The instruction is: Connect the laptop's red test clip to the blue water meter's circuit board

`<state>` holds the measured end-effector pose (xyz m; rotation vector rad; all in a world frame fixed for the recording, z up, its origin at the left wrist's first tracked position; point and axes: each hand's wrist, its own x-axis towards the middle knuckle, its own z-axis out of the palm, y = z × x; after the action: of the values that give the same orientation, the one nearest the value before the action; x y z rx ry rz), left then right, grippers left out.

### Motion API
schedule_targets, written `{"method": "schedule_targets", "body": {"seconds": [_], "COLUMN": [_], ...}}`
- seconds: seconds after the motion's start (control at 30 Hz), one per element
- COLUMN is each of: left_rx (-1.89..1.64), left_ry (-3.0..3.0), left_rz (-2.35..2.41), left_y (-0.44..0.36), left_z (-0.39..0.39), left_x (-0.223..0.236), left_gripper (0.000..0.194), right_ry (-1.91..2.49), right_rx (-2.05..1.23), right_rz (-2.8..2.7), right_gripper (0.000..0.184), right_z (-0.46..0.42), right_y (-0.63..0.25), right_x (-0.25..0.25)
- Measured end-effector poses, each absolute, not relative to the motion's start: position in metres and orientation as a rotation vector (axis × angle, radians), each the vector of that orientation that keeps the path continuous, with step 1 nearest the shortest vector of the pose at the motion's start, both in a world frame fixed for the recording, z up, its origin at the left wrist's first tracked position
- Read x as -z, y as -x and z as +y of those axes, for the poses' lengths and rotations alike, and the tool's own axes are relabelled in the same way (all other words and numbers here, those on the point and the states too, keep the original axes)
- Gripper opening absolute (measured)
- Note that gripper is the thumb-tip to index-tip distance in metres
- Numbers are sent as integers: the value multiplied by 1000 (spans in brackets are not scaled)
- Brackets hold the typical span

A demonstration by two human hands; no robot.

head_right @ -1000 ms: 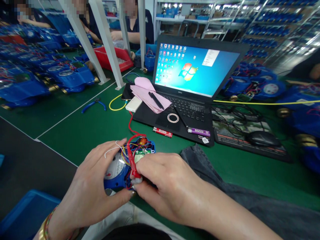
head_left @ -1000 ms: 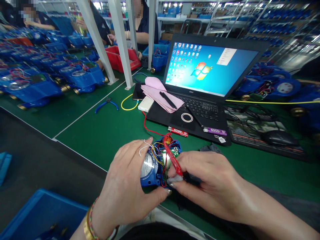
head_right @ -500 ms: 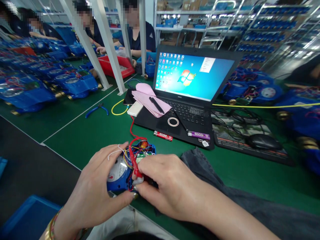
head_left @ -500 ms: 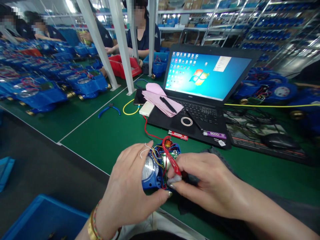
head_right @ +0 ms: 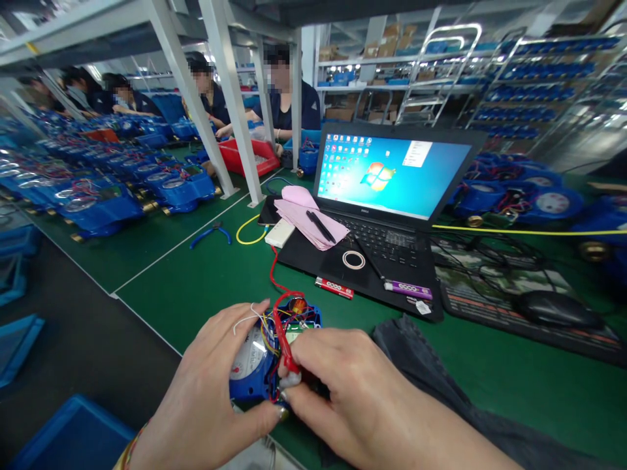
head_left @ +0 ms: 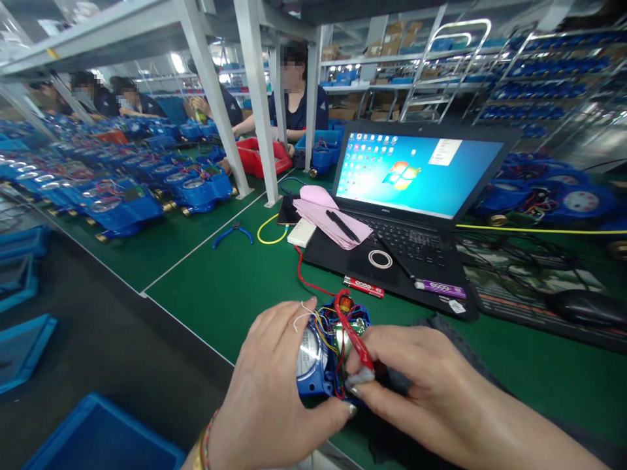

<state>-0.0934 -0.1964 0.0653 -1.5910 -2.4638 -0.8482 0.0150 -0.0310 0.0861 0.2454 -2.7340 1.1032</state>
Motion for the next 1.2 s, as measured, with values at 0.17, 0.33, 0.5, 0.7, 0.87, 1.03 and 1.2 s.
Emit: {"method": "schedule_targets", "body": {"seconds": [0.17,0.33,0.5,0.7,0.87,1.03,1.2], "left_rx": [855,835,834,820,803,765,760], "left_ry": [1603,1602,1600,1608,1626,1656,1659], "left_rz": [-2456,-2454,-2445,-2478,-2446,-2450,-2444], "left_y": [93,94,93,94,97,100,99], "left_z": [-196,-196,-196,-196,-195,-194,-193], "left_x": [-66,-66,-65,-65,-66,-64,-64], "left_gripper": [70,70,69,70,66,69,70], "right_ry": [-257,-241,-232,-265,-259,-262,-182], "right_rx": [-1117,-1127,-1130,-1089,-1078,-1074,-1097], "right_rz": [-2725,-2745,-2745,-2721,-2689,-2707,-2690], "right_gripper": [12,12,12,13,9,9,9], "right_z": [-31,-31,-31,-31,-29,-26,-25], "right_y": [-15,-15,-14,-15,-16,-18,-20], "right_x": [-87,-86,-86,-87,-87,-92,-94]}}
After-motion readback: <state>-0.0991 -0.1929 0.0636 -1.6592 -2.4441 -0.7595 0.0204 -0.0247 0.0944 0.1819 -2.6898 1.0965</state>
